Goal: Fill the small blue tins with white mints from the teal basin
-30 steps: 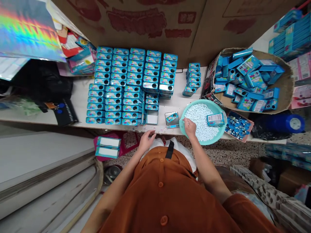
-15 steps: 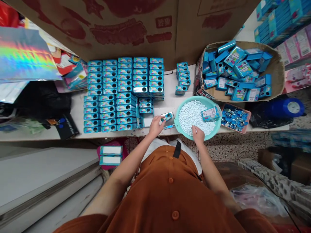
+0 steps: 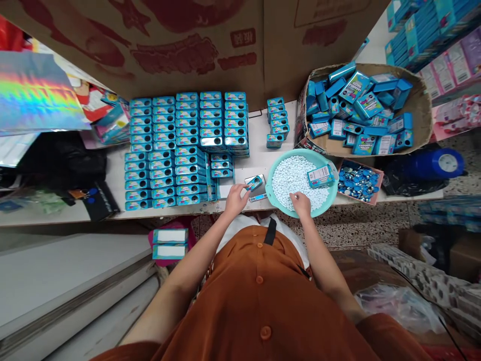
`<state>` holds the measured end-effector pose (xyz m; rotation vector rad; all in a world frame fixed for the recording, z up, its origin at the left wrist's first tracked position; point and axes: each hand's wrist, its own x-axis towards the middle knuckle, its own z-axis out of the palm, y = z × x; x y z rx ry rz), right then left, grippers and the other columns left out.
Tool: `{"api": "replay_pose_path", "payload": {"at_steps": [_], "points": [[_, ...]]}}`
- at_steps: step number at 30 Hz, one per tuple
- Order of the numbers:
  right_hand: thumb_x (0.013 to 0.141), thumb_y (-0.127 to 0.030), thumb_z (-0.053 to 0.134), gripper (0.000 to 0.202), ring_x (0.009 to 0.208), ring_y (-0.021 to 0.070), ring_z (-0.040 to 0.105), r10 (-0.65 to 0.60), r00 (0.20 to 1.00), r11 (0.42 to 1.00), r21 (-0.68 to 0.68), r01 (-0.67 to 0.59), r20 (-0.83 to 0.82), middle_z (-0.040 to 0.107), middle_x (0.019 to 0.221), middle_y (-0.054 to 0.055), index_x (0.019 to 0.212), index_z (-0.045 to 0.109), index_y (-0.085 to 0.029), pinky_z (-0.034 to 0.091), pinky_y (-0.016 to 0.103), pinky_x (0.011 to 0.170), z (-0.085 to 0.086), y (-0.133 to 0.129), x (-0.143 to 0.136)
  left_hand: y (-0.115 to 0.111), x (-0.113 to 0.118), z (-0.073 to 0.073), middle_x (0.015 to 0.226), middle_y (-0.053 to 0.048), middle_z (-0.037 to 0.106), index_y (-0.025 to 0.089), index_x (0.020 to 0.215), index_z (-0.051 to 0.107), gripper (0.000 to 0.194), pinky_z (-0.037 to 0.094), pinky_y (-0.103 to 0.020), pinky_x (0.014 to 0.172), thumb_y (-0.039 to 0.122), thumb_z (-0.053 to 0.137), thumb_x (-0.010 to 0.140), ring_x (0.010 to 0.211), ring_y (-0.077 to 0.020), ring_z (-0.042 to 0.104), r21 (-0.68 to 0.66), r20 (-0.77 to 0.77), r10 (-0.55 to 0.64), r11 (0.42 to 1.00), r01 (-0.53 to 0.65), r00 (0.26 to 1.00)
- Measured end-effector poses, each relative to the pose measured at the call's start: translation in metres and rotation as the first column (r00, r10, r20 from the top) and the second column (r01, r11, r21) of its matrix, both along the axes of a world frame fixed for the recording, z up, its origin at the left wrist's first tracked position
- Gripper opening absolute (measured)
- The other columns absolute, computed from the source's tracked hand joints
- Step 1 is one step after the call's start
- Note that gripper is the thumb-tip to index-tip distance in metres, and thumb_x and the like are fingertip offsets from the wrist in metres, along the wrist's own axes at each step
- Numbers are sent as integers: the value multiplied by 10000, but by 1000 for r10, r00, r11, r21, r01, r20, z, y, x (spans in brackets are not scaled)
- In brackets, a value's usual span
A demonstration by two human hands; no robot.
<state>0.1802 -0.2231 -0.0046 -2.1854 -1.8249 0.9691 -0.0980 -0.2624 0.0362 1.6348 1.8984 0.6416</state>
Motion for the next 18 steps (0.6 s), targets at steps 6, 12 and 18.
{"api": "replay_pose_path", "payload": {"at_steps": [6, 12, 18], "points": [[847, -443, 486, 407, 1038, 261, 483, 182, 983, 959, 217, -182, 18, 560, 1089, 151, 1115, 564, -147, 373, 365, 894, -15, 5, -4, -20, 4, -1, 1027, -67, 630, 227, 1007, 592, 191, 439, -406, 928, 312, 494, 866, 1043, -243, 542, -44, 44, 35, 998, -33, 998], [895, -422, 413, 361, 957, 237, 523, 314, 949, 942, 133, -307, -33, 585, 1038, 129, 1113, 522, -156, 396, 319, 788, -23, -4, -22, -38, -2, -5, 1033, -63, 637, 226, 1003, 598, 195, 430, -396, 940, 316, 486, 871, 1050, -236, 546, -69, 37, 94, 993, -91, 995], [880, -481, 407, 319, 649, 157, 489, 140, 982, 989, 56, -134, -125, 554, 693, 10, 840, 550, -198, 328, 249, 602, -18, 3, -25, -45, -2, -3, 1023, -62, 638, 219, 1006, 600, 198, 435, -388, 928, 311, 488, 872, 1042, -229, 550, -56, 51, 109, 993, -106, 993]]}}
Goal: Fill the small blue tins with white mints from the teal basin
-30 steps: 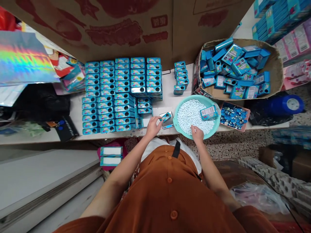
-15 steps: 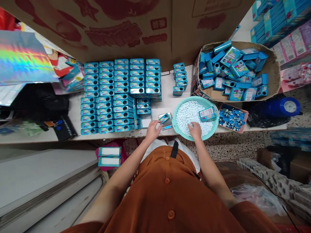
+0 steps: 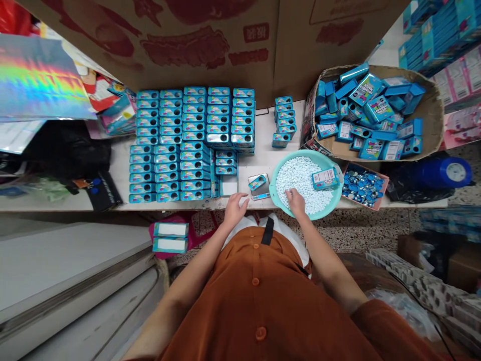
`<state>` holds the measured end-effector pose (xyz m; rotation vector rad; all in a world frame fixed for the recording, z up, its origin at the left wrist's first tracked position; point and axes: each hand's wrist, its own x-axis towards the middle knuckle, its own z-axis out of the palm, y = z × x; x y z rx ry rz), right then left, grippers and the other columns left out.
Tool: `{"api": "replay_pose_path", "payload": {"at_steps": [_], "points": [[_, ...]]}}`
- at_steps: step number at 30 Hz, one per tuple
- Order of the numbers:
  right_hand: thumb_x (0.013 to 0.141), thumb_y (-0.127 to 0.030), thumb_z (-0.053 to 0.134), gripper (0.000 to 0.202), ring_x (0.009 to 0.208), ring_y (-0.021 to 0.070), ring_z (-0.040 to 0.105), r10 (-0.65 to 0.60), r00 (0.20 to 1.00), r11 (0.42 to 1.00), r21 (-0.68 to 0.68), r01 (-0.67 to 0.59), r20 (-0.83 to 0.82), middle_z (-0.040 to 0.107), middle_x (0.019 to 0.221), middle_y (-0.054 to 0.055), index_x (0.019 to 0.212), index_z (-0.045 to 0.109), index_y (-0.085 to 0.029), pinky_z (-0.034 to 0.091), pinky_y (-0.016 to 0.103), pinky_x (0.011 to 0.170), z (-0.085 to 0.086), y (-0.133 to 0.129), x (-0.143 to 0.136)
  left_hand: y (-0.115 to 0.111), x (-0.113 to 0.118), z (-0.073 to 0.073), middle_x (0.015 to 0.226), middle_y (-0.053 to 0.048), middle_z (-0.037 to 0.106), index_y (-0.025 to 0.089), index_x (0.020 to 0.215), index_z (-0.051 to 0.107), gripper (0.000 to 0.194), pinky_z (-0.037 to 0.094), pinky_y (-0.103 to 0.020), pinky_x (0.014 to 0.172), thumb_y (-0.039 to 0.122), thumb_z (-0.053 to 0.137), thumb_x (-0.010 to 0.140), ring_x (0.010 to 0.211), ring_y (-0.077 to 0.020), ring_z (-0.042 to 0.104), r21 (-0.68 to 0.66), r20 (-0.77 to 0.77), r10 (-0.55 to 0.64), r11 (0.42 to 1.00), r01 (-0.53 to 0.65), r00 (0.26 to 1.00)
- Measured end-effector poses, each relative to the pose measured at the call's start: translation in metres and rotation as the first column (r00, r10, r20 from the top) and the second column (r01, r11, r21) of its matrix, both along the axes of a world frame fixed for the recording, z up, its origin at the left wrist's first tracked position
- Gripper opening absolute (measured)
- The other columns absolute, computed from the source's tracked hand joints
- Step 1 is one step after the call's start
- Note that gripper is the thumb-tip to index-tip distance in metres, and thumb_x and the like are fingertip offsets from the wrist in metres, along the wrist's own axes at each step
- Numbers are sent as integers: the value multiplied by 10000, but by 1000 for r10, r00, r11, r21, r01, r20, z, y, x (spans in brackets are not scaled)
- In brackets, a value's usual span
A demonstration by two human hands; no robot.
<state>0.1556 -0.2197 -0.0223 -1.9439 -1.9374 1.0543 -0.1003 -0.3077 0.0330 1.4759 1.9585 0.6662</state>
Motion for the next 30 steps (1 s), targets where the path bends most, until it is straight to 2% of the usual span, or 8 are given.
{"api": "replay_pose_path", "payload": {"at_steps": [3, 6, 8, 10, 12, 14, 20, 30], "points": [[850, -536, 422, 393, 562, 127, 415, -228, 946, 974, -60, 220, -230, 443, 564, -28, 635, 458, -209, 313, 237, 537, 8, 7, -5, -2, -1, 3, 1023, -57, 638, 222, 1009, 600, 197, 435, -385, 925, 309, 489, 872, 1030, -225, 552, 2, 6, -5, 1000, 5, 1000], [816, -506, 473, 346, 450, 89, 317, -545, 673, 835, -401, 378, -500, 354, 518, -67, 634, 420, -216, 253, 210, 418, 19, 16, -15, -4, -2, 2, 1026, -54, 640, 227, 1005, 603, 193, 435, -387, 924, 309, 492, 869, 1022, -227, 556, -7, 14, 4, 1000, -4, 1000], [810, -428, 478, 268, 393, 70, 246, -696, 439, 708, -645, 287, -568, 310, 501, -85, 656, 422, -216, 194, 193, 359, 27, 24, -22, -5, -1, 1, 1023, -55, 641, 227, 1000, 605, 191, 436, -388, 920, 307, 492, 869, 1019, -228, 556, -10, 21, 15, 1000, -14, 1000], [804, -346, 453, 198, 370, 62, 219, -777, 276, 616, -773, 150, -565, 300, 493, -86, 662, 433, -210, 171, 179, 327, 35, 32, -31, -6, -1, 0, 1017, -54, 644, 228, 996, 606, 185, 439, -386, 914, 301, 493, 868, 1016, -227, 557, -12, 35, 18, 1000, -17, 999], [792, -286, 437, 141, 372, 62, 265, -817, 182, 568, -818, 94, -546, 351, 502, -71, 685, 465, -199, 195, 166, 311, 41, 39, -41, -7, 1, -1, 1016, -55, 647, 230, 988, 606, 178, 442, -387, 913, 296, 496, 865, 1016, -226, 558, -11, 53, 17, 1000, -16, 998], [781, -247, 436, 102, 405, 66, 356, -828, 124, 560, -820, 116, -547, 438, 540, -46, 732, 504, -189, 260, 156, 320, 46, 45, -54, -8, 2, -1, 1010, -56, 648, 228, 977, 606, 172, 446, -389, 912, 297, 499, 862, 1011, -226, 563, -9, 68, 18, 1000, -18, 998], [840, -298, 397, 195, 486, 68, 476, -802, 93, 590, -759, 276, -590, 514, 617, -17, 745, 526, -188, 411, 162, 424, 49, 61, -99, -16, 1, -4, 1002, -53, 650, 224, 963, 605, 165, 446, -385, 923, 303, 502, 861, 1010, -222, 574, -9, 98, 69, 998, -69, 993], [871, -554, 295, 432, 581, 106, 589, -714, 279, 694, -598, 400, -642, 536, 601, -8, 670, 469, -214, 510, 230, 579, 35, 69, -139, -38, -11, -8, 998, -52, 656, 222, 950, 614, 162, 447, -386, 943, 292, 502, 856, 1024, -217, 578, -32, 129, 209, 978, -207, 969]]}}
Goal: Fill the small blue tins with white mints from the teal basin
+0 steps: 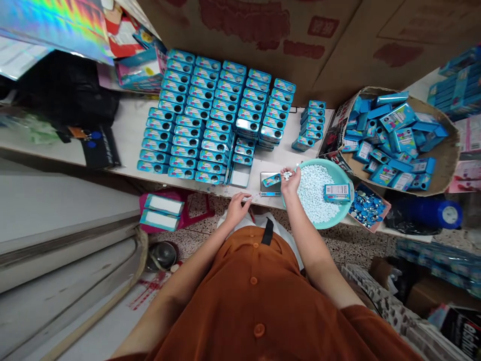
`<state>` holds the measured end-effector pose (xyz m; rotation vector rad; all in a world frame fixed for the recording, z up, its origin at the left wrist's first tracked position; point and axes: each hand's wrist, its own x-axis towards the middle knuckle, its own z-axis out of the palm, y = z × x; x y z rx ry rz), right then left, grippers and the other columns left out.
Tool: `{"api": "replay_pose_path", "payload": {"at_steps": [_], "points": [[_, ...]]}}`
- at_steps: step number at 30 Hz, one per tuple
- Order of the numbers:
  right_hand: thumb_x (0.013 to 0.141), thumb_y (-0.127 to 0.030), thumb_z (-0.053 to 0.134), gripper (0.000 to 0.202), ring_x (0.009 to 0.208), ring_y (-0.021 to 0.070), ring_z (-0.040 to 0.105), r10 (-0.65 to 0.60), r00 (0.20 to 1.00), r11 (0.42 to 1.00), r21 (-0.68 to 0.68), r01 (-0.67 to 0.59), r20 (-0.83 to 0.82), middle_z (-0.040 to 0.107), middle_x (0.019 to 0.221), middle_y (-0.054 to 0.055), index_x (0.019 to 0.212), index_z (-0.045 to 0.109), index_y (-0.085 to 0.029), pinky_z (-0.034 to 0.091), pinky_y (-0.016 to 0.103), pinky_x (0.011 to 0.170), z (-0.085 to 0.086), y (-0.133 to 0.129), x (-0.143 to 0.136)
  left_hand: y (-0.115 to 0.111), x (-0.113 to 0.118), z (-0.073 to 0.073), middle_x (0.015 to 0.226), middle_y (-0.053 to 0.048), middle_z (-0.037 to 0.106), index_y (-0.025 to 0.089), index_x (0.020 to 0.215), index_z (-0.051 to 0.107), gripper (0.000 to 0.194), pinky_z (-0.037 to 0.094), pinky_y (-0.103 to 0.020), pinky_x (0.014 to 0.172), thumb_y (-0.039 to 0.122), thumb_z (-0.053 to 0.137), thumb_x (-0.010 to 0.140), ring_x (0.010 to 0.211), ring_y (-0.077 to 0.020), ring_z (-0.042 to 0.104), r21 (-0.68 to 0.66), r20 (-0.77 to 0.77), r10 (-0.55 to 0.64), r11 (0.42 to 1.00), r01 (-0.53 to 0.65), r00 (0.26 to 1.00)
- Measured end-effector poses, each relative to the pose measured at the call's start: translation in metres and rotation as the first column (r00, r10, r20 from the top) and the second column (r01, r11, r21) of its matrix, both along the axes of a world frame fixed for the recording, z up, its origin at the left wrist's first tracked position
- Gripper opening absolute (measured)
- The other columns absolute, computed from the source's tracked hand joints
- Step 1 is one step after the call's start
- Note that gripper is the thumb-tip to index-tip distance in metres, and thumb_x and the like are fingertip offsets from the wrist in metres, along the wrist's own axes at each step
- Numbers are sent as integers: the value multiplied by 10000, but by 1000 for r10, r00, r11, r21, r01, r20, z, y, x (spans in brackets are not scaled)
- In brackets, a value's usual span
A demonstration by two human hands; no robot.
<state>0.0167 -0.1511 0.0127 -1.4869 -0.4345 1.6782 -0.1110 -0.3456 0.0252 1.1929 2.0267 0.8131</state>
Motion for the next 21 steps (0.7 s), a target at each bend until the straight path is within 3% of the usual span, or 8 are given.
{"api": "replay_pose_path", "payload": {"at_steps": [11, 21], "points": [[868, -607, 261, 517, 542, 122, 615, -84, 975, 994, 82, 69, 204, 514, 511, -17, 603, 462, -212, 508, 253, 602, -6, -1, -19, -15, -12, -10, 1001, -50, 660, 221, 959, 619, 172, 449, -380, 930, 298, 499, 863, 1010, -214, 582, -20, 25, 58, 998, -57, 998], [863, -641, 239, 574, 548, 135, 618, -42, 959, 992, 130, 5, 282, 526, 479, -5, 571, 484, -211, 499, 258, 589, -7, -7, -25, -16, -21, -14, 1004, -51, 670, 212, 955, 625, 172, 449, -376, 933, 296, 517, 851, 999, -212, 592, -20, 32, 66, 998, -66, 997]]}}
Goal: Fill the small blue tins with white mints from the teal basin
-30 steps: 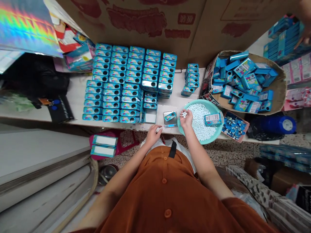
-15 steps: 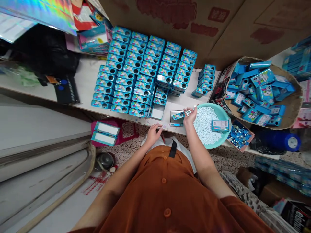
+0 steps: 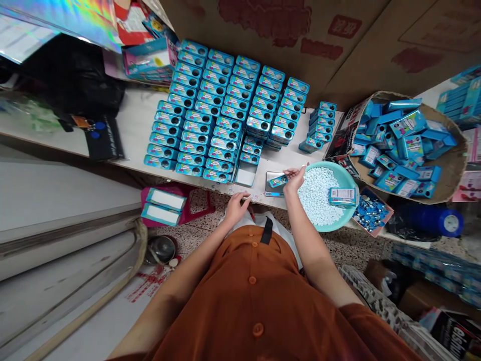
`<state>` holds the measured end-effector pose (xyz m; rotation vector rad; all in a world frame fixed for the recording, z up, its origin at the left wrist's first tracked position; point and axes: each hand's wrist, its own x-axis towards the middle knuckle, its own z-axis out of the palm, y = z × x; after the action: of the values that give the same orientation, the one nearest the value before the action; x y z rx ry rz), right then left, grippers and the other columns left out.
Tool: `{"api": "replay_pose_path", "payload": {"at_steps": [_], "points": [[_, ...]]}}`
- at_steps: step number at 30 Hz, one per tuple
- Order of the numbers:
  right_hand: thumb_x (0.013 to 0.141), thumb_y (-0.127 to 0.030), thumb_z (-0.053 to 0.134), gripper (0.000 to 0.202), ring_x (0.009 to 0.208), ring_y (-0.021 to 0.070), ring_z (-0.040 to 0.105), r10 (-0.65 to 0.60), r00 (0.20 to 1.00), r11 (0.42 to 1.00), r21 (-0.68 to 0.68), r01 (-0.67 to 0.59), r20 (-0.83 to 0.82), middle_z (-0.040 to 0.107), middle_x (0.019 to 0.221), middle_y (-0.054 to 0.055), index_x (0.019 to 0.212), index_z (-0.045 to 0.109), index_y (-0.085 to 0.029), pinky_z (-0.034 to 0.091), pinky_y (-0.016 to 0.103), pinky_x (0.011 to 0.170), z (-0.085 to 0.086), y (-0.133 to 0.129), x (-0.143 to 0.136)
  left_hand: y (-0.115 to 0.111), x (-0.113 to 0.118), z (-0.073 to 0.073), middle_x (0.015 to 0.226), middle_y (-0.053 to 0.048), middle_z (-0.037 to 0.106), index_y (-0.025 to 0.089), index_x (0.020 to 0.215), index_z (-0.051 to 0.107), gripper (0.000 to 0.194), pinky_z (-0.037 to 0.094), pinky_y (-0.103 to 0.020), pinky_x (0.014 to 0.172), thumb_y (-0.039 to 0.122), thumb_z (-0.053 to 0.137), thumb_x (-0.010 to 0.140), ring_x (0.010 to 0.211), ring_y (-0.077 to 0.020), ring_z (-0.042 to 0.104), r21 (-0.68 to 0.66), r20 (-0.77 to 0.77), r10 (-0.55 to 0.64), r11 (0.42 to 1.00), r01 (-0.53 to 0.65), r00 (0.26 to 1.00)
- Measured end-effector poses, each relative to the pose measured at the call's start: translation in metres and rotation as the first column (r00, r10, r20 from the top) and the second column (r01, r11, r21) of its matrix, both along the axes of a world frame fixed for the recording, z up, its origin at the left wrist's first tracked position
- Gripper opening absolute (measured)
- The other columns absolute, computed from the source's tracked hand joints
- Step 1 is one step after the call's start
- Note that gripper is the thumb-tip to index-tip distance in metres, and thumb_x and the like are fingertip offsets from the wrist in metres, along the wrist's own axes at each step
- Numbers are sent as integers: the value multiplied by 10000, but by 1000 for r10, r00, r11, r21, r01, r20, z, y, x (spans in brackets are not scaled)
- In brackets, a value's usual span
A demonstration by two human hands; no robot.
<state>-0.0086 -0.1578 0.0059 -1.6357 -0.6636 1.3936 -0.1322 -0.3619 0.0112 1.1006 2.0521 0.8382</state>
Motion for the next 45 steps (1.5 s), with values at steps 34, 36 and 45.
{"api": "replay_pose_path", "payload": {"at_steps": [34, 36, 45], "points": [[820, -340, 510, 237, 801, 186, 516, 416, 507, 757, 21, -653, 755, 561, 903, 67, 981, 588, -184, 448, 332, 768, -39, -45, 147, 31, 14, 7, 1000, -64, 669, 204, 956, 618, 193, 468, -373, 904, 322, 507, 850, 979, -213, 607, -30, 42, -171, 985, 172, 984], [813, -339, 515, 227, 769, 177, 514, 425, 530, 770, 16, -638, 734, 559, 878, 57, 959, 590, -182, 448, 322, 749, -41, -43, 148, 31, 13, 7, 1001, -63, 669, 207, 962, 617, 196, 468, -374, 904, 324, 505, 852, 981, -213, 606, -32, 37, -172, 984, 173, 984], [818, -352, 503, 254, 782, 186, 523, 440, 539, 771, 6, -637, 718, 570, 870, 58, 981, 603, -185, 458, 332, 747, -44, -43, 150, 33, 16, 8, 1049, -80, 632, 208, 1057, 577, 243, 443, -410, 933, 313, 521, 845, 1037, -244, 561, -37, -81, -189, 982, 186, 979]]}}
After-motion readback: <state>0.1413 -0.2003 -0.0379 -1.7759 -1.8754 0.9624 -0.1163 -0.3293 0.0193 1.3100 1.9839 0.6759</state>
